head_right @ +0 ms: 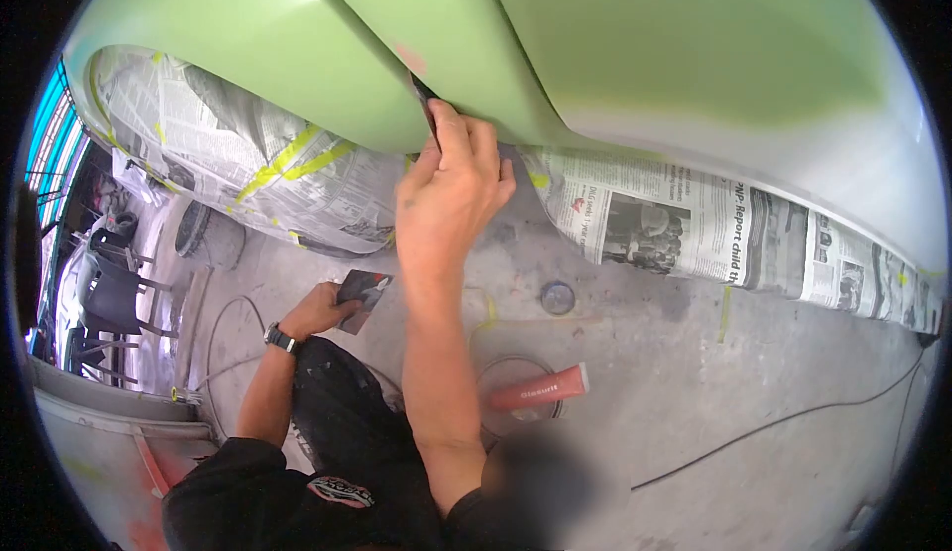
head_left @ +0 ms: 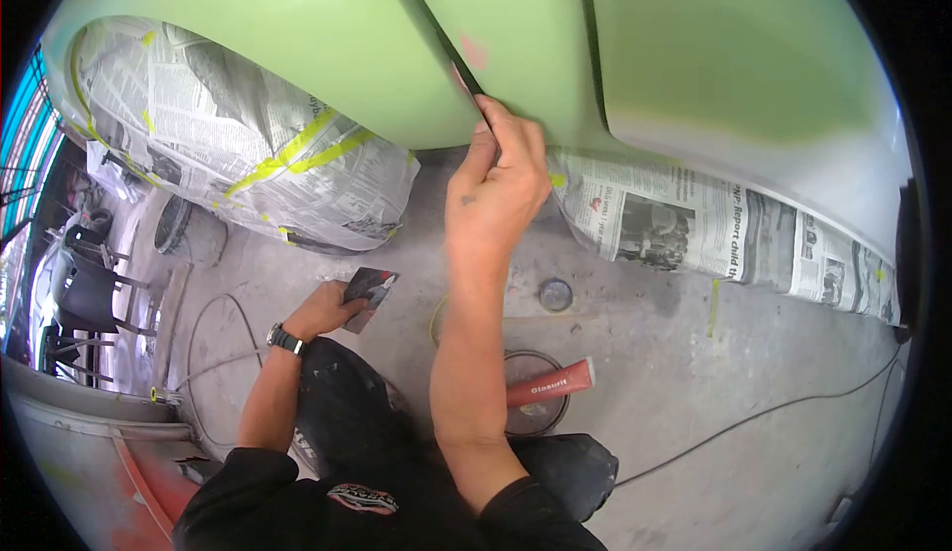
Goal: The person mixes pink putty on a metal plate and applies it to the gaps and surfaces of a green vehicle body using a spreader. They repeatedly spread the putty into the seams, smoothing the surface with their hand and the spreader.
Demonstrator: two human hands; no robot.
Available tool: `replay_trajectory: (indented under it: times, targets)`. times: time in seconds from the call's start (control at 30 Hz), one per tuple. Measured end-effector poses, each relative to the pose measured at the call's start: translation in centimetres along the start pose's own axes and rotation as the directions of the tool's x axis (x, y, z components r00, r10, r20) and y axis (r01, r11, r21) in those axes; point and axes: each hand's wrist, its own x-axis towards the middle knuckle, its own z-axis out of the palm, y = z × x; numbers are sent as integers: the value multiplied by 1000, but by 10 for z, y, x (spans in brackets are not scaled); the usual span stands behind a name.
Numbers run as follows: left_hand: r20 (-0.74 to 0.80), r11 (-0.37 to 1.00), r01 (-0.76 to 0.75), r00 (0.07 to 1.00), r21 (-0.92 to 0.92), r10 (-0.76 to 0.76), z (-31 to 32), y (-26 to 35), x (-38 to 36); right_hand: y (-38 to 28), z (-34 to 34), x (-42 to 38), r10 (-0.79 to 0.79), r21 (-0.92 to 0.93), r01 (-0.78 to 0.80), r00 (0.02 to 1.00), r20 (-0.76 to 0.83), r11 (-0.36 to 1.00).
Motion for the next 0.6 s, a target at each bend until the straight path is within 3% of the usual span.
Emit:
replay_trajectory:
  times: [0.17, 0.27, 0.37, 0.43, 0.6]
  targets:
    - [6, 1000, 6, 1000, 10, -6, 9, -25, 10, 5, -12, 2, -24, 40, 21, 997, 75, 999]
    - [5, 998, 29, 1000, 51, -30, 5, -7, 9, 3, -24, -2, -36, 23, 34, 992, 123, 999]
    - [9, 1000, 13, 1000, 5, -13, 6, -3, 8, -2, -15, -3, -30, 4, 30, 999, 27, 1000]
    - [4, 1000, 11, 1000, -15, -11, 5, 0, 7, -6, -9, 2, -117, 3, 117, 992, -57, 993]
    - [-16, 1000, -5, 1000, 2, 5, 6, -10, 6, -13, -2, 4, -195, -48, 191, 976, -99, 980]
